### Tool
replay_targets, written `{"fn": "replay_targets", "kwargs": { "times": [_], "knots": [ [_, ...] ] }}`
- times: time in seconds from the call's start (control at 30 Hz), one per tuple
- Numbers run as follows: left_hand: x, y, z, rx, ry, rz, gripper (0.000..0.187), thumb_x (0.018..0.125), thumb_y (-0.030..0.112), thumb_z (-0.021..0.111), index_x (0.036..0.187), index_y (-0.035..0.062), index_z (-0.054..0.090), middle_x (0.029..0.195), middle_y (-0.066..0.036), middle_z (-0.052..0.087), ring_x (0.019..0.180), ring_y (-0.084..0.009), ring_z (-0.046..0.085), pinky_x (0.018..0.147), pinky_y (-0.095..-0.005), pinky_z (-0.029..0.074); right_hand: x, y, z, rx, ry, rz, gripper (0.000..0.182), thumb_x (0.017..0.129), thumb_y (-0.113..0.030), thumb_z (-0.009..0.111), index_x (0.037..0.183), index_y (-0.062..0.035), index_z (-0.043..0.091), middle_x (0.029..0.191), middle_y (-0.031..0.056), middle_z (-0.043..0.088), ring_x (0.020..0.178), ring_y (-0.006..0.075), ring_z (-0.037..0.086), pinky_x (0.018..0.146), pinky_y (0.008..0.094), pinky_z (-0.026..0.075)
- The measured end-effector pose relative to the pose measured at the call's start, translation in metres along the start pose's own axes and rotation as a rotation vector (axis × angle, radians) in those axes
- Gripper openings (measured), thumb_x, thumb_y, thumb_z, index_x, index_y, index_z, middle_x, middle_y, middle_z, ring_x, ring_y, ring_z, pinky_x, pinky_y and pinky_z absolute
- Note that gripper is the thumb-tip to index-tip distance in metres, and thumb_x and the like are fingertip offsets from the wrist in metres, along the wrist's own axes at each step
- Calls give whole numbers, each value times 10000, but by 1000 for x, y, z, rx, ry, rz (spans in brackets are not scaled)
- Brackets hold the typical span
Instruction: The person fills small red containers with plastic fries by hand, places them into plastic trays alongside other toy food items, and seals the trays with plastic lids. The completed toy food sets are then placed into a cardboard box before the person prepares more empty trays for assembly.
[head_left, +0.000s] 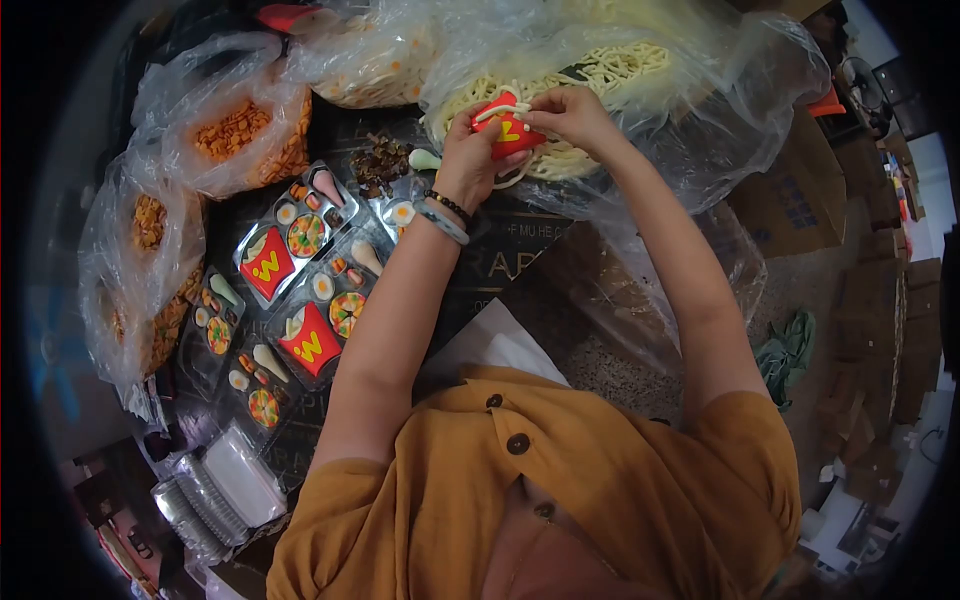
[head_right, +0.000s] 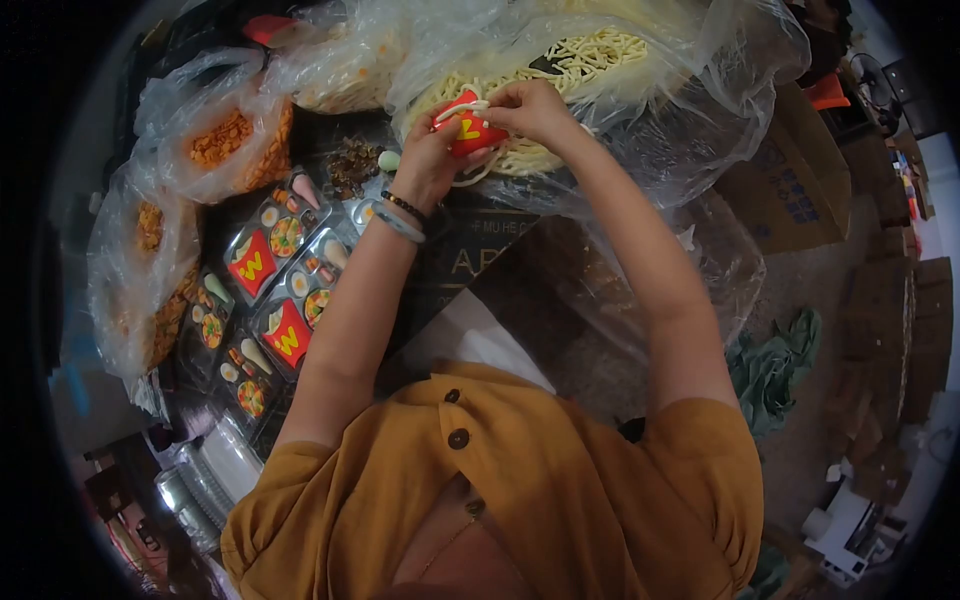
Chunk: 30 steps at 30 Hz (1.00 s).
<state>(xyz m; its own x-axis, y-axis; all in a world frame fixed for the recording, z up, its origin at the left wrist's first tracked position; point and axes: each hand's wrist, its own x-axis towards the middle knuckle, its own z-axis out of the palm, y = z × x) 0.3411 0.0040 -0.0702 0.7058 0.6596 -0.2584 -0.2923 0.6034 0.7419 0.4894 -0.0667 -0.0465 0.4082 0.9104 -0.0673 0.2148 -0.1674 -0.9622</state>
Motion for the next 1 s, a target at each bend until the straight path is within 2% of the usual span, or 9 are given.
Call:
{"fn": "replay_targets", "kwargs": {
  "times": [0.17,0.27,0.4,0.47,0.6,0.73,0.87,0.93,1.0],
  "knots": [
    [6,-1,4,-18,-6,0,331,868,67,507,1164,71,360,1140,-141,452,924,-309,561,634,-393,568,5,9,8,-552,54,-16,267,809,-250,610,893,2,641,783,38,638,626,94,553,595,242,446],
    [6,-1,7,31,6,8,383,821,85,600,1131,54,376,1072,-144,495,856,-294,587,616,-397,568,4,0,9,-56,-75,180,344,823,-348,588,832,-11,653,710,29,624,580,93,531,558,240,429],
    [10,-1,0,-27,36,-25,339,778,77,651,1048,14,454,965,-125,557,809,-260,605,649,-406,559,-4,-22,-1,-69,-82,179,439,819,-438,569,813,-7,652,666,15,595,566,84,507,529,230,402],
    [16,-3,-6,-54,63,-19,271,796,72,627,1023,-3,500,935,-112,581,816,-246,607,688,-404,553,6,-22,-12,-285,166,-27,481,799,-494,574,798,-19,647,658,9,568,599,72,495,529,235,381],
    [21,-2,-9,-73,-65,-66,336,725,31,683,998,-5,491,921,-120,582,790,-222,609,680,-377,550,17,-24,-16,-299,-32,225,396,770,-431,638,747,-36,638,650,-2,547,616,73,489,538,221,370],
    [13,4,-8,60,-70,-52,371,667,20,733,948,16,491,885,-105,580,754,-201,606,668,-342,542,21,-19,-10,-200,-45,138,293,765,-324,664,780,-32,642,661,-5,558,609,76,495,541,212,378],
    [13,4,-18,88,-70,-47,341,748,49,657,1048,-28,514,958,-131,605,852,-237,616,727,-375,541,28,-4,-33,15,315,-53,210,773,-212,646,829,-10,648,698,24,603,643,89,539,596,235,430],
    [18,2,-31,-48,-144,-120,392,752,60,652,1099,-28,492,1021,-139,589,903,-249,604,773,-392,526,29,22,-47,-409,521,-174,320,741,-245,666,855,52,626,732,138,636,650,201,599,606,307,464],
    [-1,15,-26,-104,-161,-150,415,760,67,645,1125,-30,473,1057,-145,574,927,-256,596,790,-401,519,14,27,-50,-717,490,-161,357,764,-267,654,947,36,612,799,136,630,711,165,595,646,277,464]
  ]
}}
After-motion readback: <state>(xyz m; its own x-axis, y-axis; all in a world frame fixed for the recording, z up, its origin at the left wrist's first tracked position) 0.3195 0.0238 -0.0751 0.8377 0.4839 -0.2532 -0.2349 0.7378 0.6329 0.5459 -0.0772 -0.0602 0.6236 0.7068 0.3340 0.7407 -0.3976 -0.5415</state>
